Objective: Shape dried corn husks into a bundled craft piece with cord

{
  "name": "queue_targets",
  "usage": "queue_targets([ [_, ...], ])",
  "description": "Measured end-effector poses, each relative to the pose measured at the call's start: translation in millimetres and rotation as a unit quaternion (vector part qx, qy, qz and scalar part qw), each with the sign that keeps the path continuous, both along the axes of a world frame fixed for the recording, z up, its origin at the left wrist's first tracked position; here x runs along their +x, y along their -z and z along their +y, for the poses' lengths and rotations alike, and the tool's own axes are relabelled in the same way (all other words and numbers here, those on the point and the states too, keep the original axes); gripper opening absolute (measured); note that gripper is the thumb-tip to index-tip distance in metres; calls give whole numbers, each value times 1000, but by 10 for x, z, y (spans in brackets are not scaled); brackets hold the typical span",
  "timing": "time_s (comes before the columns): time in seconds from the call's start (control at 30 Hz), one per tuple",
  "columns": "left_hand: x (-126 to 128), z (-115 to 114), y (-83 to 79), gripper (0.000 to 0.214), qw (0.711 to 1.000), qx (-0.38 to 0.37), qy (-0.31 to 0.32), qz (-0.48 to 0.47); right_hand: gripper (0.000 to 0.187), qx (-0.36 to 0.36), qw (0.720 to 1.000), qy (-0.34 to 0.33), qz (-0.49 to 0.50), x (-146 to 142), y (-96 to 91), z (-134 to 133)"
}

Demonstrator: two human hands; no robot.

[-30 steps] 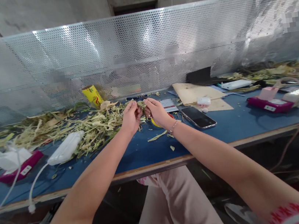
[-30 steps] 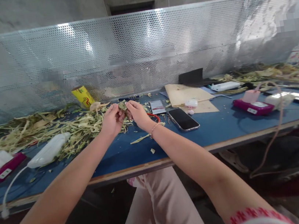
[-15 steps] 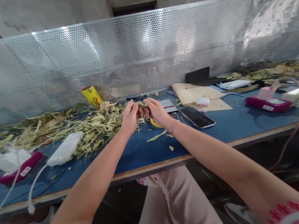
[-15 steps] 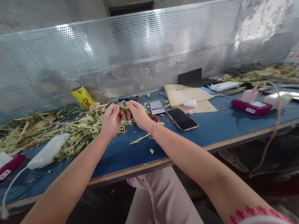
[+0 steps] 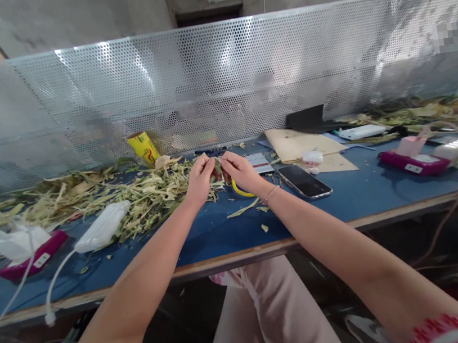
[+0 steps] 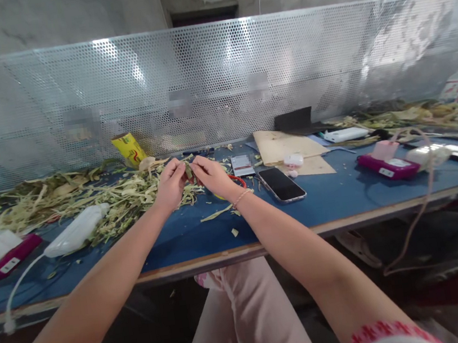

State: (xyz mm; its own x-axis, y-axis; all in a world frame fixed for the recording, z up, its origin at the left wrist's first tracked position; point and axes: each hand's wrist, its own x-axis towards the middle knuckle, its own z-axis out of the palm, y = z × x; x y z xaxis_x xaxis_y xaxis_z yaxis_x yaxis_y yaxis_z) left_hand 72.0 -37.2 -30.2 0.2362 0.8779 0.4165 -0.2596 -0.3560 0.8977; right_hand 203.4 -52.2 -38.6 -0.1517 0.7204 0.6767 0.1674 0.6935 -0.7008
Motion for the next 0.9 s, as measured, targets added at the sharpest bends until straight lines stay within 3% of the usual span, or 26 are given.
queue_targets([
  [0.13, -51, 39, -8, 28, 999, 41, 33, 13, 14, 45, 999, 13, -26, 75, -49, -6],
  [0.37, -45, 11, -38, 28, 994, 37, 100, -2, 19, 73, 996, -1, -50, 143, -91, 27],
  [0.6, -14, -48, -47, 25, 995, 29, 89, -24, 6, 105, 994, 5, -42, 106, -65, 62],
  [0.9, -1, -52, -30, 30, 995, 47, 92, 6, 8, 90, 995, 49, -8, 58, -30, 103],
])
